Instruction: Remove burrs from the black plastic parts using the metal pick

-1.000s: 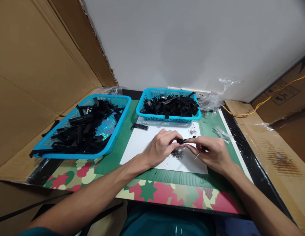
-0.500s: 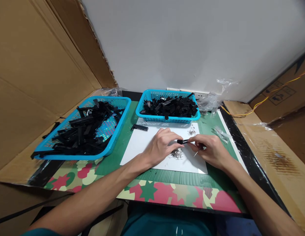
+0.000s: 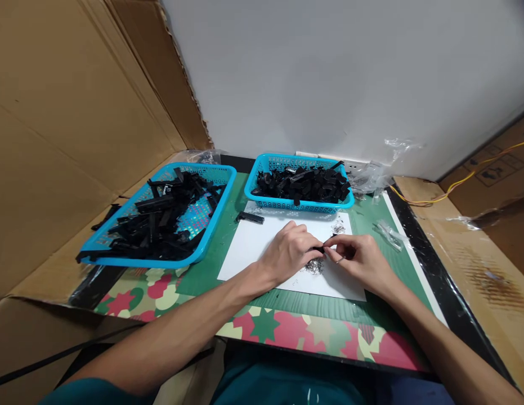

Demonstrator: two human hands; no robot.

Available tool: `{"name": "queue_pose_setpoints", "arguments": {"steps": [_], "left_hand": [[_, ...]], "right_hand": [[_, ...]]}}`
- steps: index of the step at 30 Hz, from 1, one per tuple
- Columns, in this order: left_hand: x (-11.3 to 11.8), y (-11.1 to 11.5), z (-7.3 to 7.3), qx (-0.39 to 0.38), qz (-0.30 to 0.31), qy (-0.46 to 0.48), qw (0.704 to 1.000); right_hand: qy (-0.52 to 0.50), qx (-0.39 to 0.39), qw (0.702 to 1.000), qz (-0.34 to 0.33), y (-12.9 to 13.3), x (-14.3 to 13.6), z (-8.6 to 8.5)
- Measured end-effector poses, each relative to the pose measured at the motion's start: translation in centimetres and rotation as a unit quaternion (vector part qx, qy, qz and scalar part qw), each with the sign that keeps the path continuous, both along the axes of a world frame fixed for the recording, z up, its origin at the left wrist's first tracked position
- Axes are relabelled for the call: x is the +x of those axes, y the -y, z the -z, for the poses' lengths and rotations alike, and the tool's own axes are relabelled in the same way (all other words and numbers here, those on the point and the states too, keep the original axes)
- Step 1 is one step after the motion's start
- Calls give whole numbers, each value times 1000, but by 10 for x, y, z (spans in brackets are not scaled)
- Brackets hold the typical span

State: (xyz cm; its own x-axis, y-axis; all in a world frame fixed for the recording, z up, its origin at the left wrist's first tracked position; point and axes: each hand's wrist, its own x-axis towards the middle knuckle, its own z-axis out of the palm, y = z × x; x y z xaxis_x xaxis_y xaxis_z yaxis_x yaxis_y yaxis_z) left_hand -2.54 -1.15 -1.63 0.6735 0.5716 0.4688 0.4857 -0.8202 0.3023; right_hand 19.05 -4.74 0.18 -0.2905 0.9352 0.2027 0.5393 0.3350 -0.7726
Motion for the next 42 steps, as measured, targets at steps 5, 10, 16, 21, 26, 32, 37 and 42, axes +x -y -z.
{"name": "queue_pose_setpoints", "arguments": {"steps": [5, 10, 16, 21, 26, 32, 37, 42], "left_hand": [[0, 0, 0, 7, 11, -12, 1000], [-1, 0, -2, 9, 11, -18, 1000], [0, 0, 0, 10, 6, -13, 1000], [0, 0, 1, 6, -6, -20, 1000], [1, 1, 0, 5, -15, -28, 999], [1, 1, -2, 9, -13, -35, 999], [1, 1, -3, -4, -12, -15, 1000], [2, 0, -2, -14, -13, 4, 1000]], "right_hand": [[-62, -97, 993, 35, -2, -2, 3], [-123, -166, 977, 49, -2, -3, 8], [-167, -173, 966, 93, 0, -12, 7], [-181, -159, 963, 120, 6, -17, 7], [-177, -146, 966, 114, 8, -18, 10], [-127, -133, 980, 73, 1, -11, 6], [-38, -128, 990, 34, -3, 3, -2], [-21, 0, 998, 59, -5, 14, -6]]}}
